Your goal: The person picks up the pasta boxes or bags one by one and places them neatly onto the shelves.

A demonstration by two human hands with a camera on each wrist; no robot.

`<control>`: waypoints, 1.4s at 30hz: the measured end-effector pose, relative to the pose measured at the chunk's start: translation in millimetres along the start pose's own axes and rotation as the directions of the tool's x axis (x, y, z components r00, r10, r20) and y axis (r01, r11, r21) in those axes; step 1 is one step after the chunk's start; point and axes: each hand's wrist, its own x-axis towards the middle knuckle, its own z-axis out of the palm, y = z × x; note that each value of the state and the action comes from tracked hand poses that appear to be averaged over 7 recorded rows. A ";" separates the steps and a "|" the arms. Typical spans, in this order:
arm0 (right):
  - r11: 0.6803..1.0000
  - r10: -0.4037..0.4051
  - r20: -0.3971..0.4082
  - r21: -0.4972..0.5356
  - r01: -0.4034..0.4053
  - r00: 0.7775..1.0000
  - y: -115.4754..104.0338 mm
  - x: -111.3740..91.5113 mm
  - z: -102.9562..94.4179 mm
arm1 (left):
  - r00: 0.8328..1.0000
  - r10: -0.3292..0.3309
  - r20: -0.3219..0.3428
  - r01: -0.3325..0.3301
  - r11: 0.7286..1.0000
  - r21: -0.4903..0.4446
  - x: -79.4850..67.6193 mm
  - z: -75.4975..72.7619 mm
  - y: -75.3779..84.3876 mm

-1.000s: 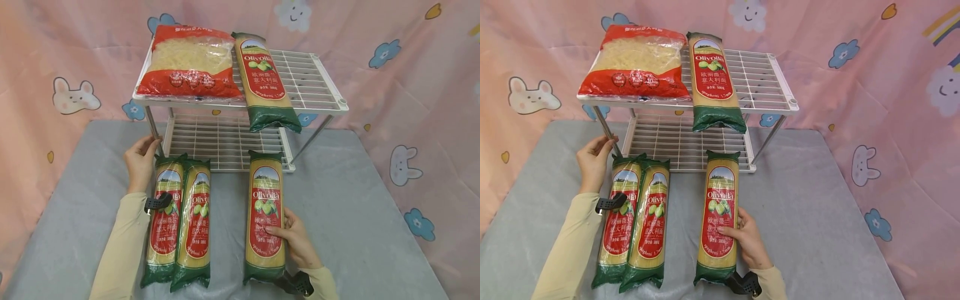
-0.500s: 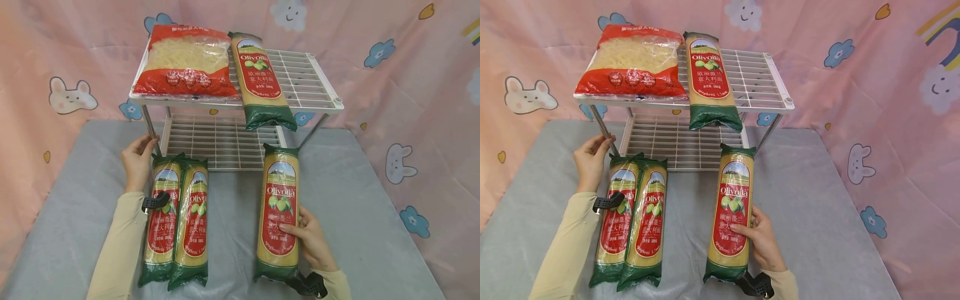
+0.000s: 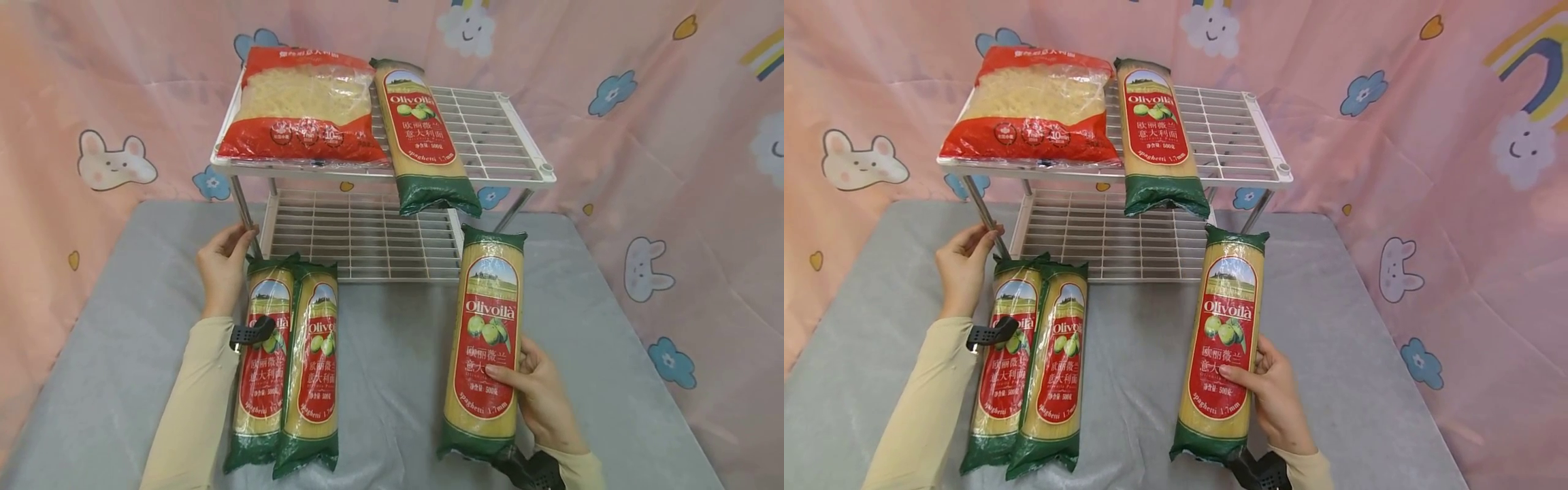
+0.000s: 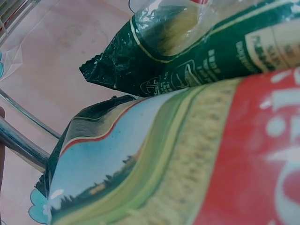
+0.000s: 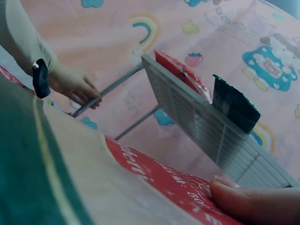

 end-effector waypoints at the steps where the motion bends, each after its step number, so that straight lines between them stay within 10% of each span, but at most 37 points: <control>1: 1.000 0.000 -0.008 -0.003 0.000 1.000 -1.4 -0.4 -1.2 | 1.000 -0.003 -0.002 0.003 1.000 0.006 -0.4 -0.1 1.4; 8: 1.000 -0.005 -0.027 -0.016 0.005 1.000 -7.4 -3.8 -9.8 | 1.000 -0.011 -0.003 0.011 1.000 0.025 -8.3 -1.2 30.8; 24: 0.996 0.003 -0.118 -0.090 -0.014 0.993 -28.1 -6.9 -33.6 | 1.000 -0.021 0.000 0.021 0.999 0.025 -9.0 -2.0 35.1; 42: 0.980 -0.183 -0.109 0.061 0.190 0.977 -77.7 -3.4 -55.8 | 1.000 -0.005 0.015 0.005 1.000 0.011 -11.8 -1.0 37.8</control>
